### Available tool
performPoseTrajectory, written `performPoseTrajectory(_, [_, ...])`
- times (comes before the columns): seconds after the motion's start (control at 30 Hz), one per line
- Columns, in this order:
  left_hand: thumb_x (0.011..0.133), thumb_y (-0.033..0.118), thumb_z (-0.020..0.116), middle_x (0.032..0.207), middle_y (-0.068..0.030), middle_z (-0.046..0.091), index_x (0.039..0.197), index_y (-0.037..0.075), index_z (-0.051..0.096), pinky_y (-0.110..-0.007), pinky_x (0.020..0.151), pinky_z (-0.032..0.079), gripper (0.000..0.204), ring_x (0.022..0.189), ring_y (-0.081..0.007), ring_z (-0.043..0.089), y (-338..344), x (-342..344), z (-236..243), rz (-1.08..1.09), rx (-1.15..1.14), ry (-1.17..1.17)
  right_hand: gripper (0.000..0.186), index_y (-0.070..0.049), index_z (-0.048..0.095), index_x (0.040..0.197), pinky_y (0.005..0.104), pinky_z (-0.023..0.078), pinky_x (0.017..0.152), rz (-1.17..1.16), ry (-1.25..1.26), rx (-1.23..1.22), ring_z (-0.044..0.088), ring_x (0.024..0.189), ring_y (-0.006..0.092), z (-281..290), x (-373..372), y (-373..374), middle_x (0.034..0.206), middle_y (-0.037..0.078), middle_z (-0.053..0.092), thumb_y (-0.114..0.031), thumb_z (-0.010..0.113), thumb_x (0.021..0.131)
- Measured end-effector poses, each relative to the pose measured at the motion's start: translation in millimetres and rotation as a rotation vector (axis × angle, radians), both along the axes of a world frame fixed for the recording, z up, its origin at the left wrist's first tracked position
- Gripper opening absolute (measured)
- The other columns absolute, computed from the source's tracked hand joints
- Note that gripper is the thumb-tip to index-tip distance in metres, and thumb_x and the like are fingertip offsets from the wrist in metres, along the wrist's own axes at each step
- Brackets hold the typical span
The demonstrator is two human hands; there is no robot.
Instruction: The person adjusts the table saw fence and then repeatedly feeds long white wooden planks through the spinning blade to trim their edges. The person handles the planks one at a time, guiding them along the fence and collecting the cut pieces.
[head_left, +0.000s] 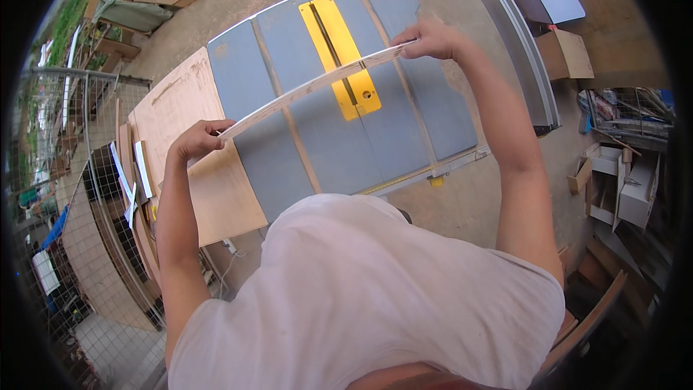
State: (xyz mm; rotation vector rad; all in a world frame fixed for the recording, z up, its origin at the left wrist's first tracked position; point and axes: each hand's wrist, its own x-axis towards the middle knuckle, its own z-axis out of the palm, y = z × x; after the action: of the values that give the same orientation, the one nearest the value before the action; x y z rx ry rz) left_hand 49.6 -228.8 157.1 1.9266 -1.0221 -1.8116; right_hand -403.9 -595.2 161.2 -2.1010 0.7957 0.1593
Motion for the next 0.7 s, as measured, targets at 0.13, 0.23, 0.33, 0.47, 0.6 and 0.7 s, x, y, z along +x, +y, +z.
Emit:
performPoseTrajectory(0.13, [0.069,0.013,0.072,0.119,-0.0030,0.069,0.145,0.000,0.061,-0.025,0.093,0.048,0.077,0.102,-0.0137,0.061,13.0,-7.0,-6.4,-0.006,0.000,-0.020,0.065,-0.003,0.078,0.122,0.0400,0.054,0.095,0.009,-0.013,0.008,0.070,0.106,0.0314,-8.4,-9.2,10.9,0.113,0.019,0.077,-0.040,0.073,0.069])
performPoseTrajectory(0.23, [0.069,0.012,0.071,0.117,-0.0057,0.071,0.143,0.003,0.064,-0.027,0.096,0.049,0.075,0.102,-0.0168,0.063,19.6,-10.7,-8.8,-0.036,-0.012,-0.093,0.061,-0.004,0.078,0.120,0.0402,0.054,0.093,0.041,-0.035,0.023,0.070,0.104,0.0312,-12.9,-14.4,17.9,0.112,0.018,0.076,-0.038,0.073,0.070])
performPoseTrajectory(0.33, [0.069,0.013,0.070,0.120,-0.0096,0.072,0.141,0.005,0.066,-0.031,0.099,0.050,0.073,0.104,-0.0213,0.065,23.8,-18.0,-11.1,-0.093,-0.047,-0.221,0.060,-0.006,0.077,0.122,0.0406,0.053,0.094,0.089,-0.047,-0.001,0.068,0.105,0.0325,-20.2,-21.4,22.7,0.114,0.018,0.073,-0.039,0.074,0.071])
performPoseTrajectory(0.47, [0.068,0.016,0.073,0.131,-0.0136,0.070,0.140,0.006,0.065,-0.037,0.107,0.048,0.073,0.117,-0.0292,0.064,41.1,-30.8,-25.5,-0.089,-0.207,-0.459,0.067,-0.009,0.070,0.133,0.0402,0.050,0.101,0.120,-0.013,-0.158,0.063,0.114,0.0340,-27.2,-24.6,40.5,0.122,0.016,0.066,-0.031,0.077,0.070])
performPoseTrajectory(0.6, [0.065,0.017,0.081,0.138,-0.0134,0.063,0.141,0.009,0.062,-0.041,0.113,0.046,0.078,0.128,-0.0337,0.056,53.6,-53.8,-47.2,-0.160,-0.373,-0.776,0.075,-0.011,0.062,0.143,0.0419,0.048,0.107,0.167,-0.078,-0.366,0.058,0.123,0.0353,-47.6,-36.9,62.9,0.130,0.016,0.061,-0.020,0.082,0.072])
performPoseTrajectory(0.7, [0.064,0.017,0.086,0.136,-0.0128,0.061,0.142,0.012,0.061,-0.043,0.112,0.046,0.081,0.125,-0.0343,0.055,63.5,-66.5,-67.0,-0.180,-0.449,-0.911,0.074,-0.014,0.059,0.145,0.0429,0.046,0.110,0.243,0.018,-0.458,0.056,0.127,0.0352,-74.8,-40.3,71.5,0.133,0.017,0.060,-0.017,0.083,0.075])
